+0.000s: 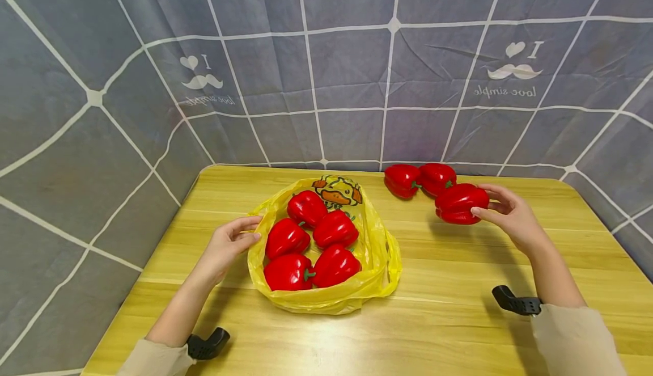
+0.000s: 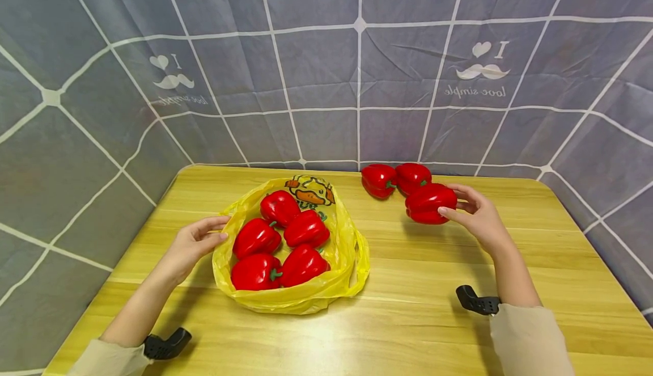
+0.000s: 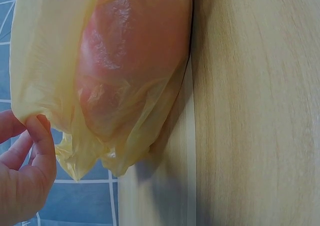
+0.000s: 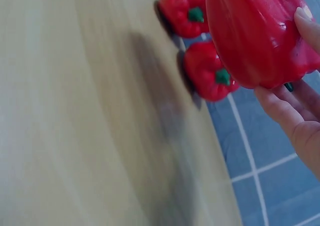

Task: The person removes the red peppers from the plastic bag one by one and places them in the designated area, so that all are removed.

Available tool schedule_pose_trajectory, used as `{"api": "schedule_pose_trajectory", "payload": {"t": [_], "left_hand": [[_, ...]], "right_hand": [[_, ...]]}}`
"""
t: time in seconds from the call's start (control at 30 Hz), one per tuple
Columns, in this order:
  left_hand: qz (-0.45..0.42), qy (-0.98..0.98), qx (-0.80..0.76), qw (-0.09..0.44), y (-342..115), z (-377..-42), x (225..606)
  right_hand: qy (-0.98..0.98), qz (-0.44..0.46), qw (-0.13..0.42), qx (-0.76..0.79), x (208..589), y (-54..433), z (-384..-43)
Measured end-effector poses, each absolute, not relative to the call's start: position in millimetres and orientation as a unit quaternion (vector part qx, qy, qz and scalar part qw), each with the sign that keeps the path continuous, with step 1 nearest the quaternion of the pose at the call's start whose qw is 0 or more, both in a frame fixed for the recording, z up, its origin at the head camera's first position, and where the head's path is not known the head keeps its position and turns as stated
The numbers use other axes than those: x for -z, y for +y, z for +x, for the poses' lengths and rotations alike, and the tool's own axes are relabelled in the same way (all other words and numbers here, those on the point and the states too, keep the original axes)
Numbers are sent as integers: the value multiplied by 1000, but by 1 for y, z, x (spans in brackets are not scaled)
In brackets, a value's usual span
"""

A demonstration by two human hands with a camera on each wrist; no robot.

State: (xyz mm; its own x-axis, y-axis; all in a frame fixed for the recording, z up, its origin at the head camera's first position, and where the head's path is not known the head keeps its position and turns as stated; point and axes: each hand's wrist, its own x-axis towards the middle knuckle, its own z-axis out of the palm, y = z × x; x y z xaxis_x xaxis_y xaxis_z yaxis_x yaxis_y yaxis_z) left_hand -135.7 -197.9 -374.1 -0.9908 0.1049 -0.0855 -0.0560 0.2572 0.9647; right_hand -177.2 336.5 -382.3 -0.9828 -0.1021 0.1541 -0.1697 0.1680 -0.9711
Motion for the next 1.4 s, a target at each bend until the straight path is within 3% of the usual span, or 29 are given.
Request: {"api": "schedule_pose_trajectory", "payload": {"t": [0.87,1.4], "left_hand": [[7,794,-605,62,-199,-135,376],[11,794,-605,66,-199,-136,378]], "right_hand": [[-769,-20,41,-638,422,379,-163],[-719,-94,106,-680,426,378,-173]]}}
